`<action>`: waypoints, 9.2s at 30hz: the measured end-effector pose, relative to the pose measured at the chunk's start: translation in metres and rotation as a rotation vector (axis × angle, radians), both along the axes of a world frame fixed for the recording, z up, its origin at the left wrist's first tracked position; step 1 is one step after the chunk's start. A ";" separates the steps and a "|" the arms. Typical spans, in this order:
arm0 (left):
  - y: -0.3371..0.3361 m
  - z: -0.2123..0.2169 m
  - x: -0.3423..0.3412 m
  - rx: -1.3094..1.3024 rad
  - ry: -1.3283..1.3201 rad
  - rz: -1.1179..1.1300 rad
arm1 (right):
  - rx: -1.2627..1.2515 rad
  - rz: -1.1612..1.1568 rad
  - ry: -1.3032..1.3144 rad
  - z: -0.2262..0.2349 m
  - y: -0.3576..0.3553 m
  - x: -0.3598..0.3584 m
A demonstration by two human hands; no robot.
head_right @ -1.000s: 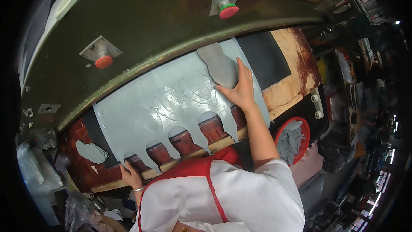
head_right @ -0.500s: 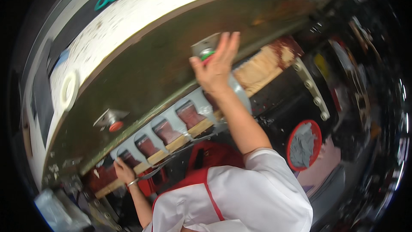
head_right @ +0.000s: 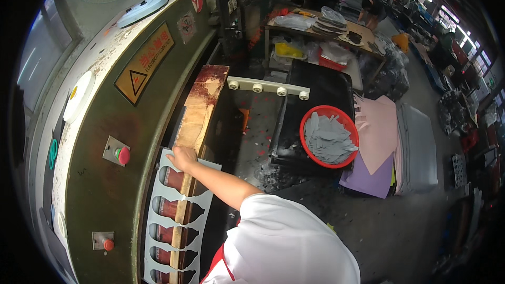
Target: The person unpacks a plastic-wrapped template, places it on a cutting machine, and uses a handheld tool to press and cut multiple shapes from a sheet of material. The cut pieces are collected and placed into a red bin.
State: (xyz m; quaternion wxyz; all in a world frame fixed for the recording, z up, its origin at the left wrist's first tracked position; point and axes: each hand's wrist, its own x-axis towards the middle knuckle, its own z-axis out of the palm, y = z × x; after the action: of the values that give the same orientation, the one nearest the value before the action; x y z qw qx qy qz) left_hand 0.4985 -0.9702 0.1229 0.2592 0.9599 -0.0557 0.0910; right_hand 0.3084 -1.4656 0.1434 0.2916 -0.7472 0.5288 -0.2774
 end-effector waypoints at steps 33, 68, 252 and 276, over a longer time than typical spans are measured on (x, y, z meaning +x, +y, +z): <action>-0.052 0.099 -0.196 0.141 -0.279 -0.418 | 0.603 0.396 -0.523 0.058 0.034 -0.233; -0.263 0.095 -0.296 -0.495 0.461 -0.616 | 1.203 0.597 -0.599 0.053 0.063 -0.294; 0.037 0.023 -0.103 -0.100 -0.079 0.066 | -0.642 0.211 -0.314 0.127 0.056 0.050; 0.067 -0.030 -0.108 -0.331 -0.041 -0.030 | 0.254 0.538 -0.149 -0.003 0.145 -0.094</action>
State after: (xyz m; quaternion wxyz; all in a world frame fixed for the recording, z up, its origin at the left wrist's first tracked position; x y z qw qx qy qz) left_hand 0.3909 -0.9027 0.0927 0.4141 0.9011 -0.0597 0.1145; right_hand 0.2148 -1.3205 0.1401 0.4837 -0.7956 0.3194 -0.1761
